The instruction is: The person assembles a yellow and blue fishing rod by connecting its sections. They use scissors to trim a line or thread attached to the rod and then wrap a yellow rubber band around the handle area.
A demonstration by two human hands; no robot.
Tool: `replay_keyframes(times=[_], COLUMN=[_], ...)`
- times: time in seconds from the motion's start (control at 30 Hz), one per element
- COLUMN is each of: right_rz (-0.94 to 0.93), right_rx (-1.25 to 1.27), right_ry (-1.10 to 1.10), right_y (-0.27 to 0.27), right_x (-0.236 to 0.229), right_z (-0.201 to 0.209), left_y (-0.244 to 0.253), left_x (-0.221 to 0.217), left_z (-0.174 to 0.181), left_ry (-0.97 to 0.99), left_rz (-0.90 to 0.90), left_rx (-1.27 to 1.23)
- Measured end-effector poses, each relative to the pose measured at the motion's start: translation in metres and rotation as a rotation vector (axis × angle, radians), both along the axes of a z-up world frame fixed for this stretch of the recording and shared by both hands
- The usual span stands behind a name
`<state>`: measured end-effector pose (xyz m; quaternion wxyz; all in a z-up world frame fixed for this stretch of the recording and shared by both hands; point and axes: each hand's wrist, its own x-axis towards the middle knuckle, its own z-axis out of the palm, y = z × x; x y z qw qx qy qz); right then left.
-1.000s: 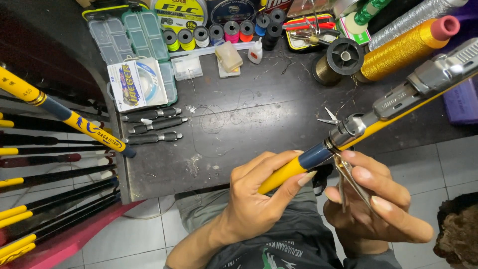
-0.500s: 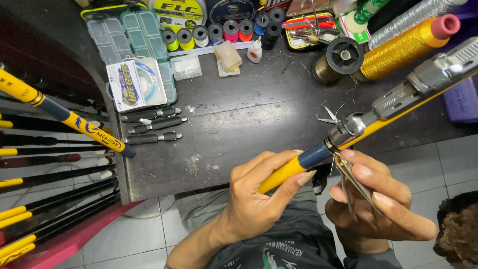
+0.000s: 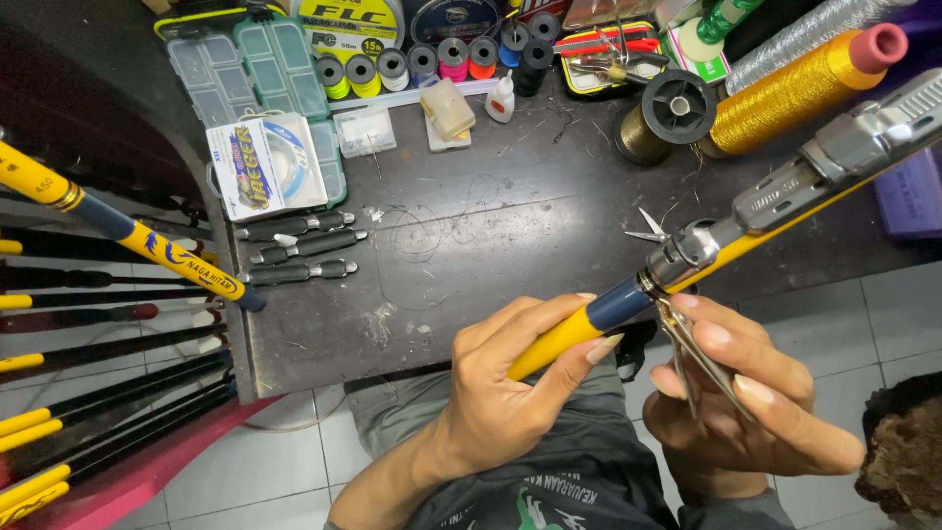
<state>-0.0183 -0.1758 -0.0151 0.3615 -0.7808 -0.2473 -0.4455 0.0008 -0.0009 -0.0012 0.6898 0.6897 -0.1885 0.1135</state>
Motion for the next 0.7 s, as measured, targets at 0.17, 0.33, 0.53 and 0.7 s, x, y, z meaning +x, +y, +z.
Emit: replay_keyframes(times=[0.17,0.33,0.53,0.7], right_rz=[0.003,-0.012,-0.002,-0.003], right_rx=[0.009,0.034,0.023,0.025], right_ry=[0.004,-0.003,-0.018,0.023], right_y=[0.0003,0.0025,-0.0005,-0.0001], right_x=[-0.0005,-0.0004,-0.0009,-0.0022], right_z=[0.0002,-0.0007,-0.0028,-0.0008], left_y=[-0.0004,-0.0006,-0.0005,-0.0007], left_x=[0.0003,-0.0004,-0.0002,-0.0001], left_z=[-0.0004,-0.001,-0.0009,-0.0015], left_ry=[-0.008,0.004,-0.005,0.007], left_rz=[0.005,0.006,0.007,0.003], left_rx=[0.005,0.0,0.004,-0.003])
